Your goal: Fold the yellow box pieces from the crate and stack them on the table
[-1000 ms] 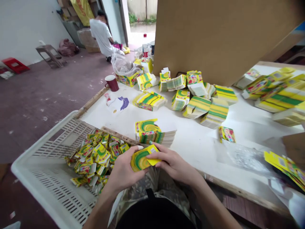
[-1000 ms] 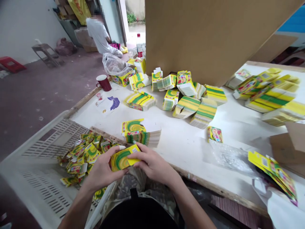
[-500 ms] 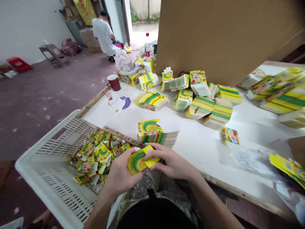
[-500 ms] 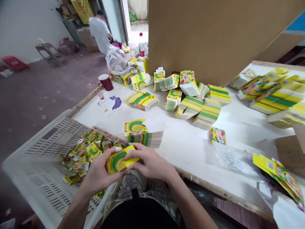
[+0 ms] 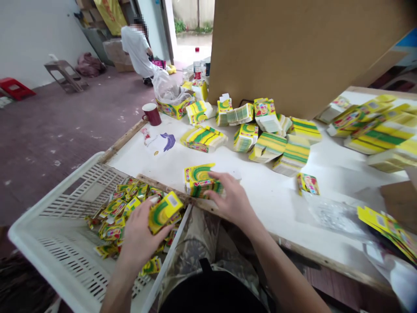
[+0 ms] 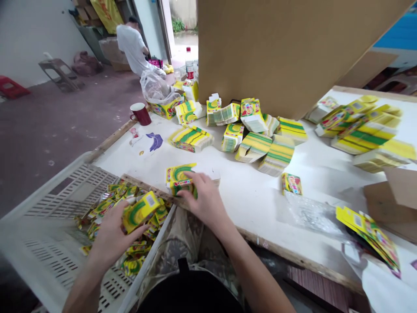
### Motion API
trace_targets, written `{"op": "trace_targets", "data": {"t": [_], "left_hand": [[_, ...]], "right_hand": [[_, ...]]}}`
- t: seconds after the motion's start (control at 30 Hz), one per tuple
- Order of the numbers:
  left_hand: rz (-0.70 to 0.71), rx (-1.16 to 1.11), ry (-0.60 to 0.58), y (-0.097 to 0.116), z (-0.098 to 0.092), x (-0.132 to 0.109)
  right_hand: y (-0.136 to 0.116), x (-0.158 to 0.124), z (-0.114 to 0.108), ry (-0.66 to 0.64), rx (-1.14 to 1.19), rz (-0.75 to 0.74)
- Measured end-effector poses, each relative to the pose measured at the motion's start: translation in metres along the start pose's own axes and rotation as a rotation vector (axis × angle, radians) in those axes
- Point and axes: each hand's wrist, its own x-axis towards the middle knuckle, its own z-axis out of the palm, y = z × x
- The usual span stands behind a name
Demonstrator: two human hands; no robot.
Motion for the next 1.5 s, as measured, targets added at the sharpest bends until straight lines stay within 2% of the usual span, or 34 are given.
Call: {"op": "trace_targets", "data": {"t": [0.07,0.13,0.17,0.33,0.4,0.5,0.63,0.73,1.1,1.33,1.4,1.47,1.5], "left_hand": [[-0.099,0.06,0.088,-0.017,-0.005,-0.004],[-0.16,0.0,0.08,-0.022,-0.006,-0.008],[-0.168,-0.067,0.038,-0.019,-0.004,-0.009],[-0.177,-0.495,-0.272,0.022,0.019,-0.008],[-0.194,-0.676,-0.347,0.039,0.031,-0.004],[-0.24,-0.96,-0.371,0.057,0.046,0.004],[-0.334,-1.165,-0.303,0.064,0.061,0.013],[-0.354,-1.232,-0.288,0.064,0.066,0.017],[-0.385,-1.235,-0.354,0.068,0.068,0.018],[-0.373,-1.217,-0.359,0.069,0.069,0.017],[-0.358,-1.244,-0.37,0.07,0.071,0.013],[-0.339,-1.322,-0.378,0.074,0.072,0.01],[-0.332,-1.398,-0.344,0.077,0.073,0.009]], "right_hand": [[0.009,0.017,-0.002,0.024,-0.208,0.039],[0.016,0.028,0.001,-0.021,-0.314,0.056],[0.018,0.03,0.002,-0.037,-0.33,0.058],[0.015,0.025,0.003,0.013,-0.309,0.064],[0.011,0.02,0.002,0.058,-0.262,0.081],[0.01,0.014,0.002,0.088,-0.18,0.101],[0.014,0.012,0.004,0.0,-0.209,0.058],[0.018,0.015,0.005,-0.062,-0.234,0.034],[0.02,0.025,0.005,-0.094,-0.215,0.079],[0.024,0.029,0.005,-0.046,-0.151,0.11],[0.022,0.028,0.003,-0.029,-0.084,0.134],[0.016,0.023,-0.002,0.01,0.073,0.17],[0.011,0.019,-0.004,0.03,0.173,0.178]]}}
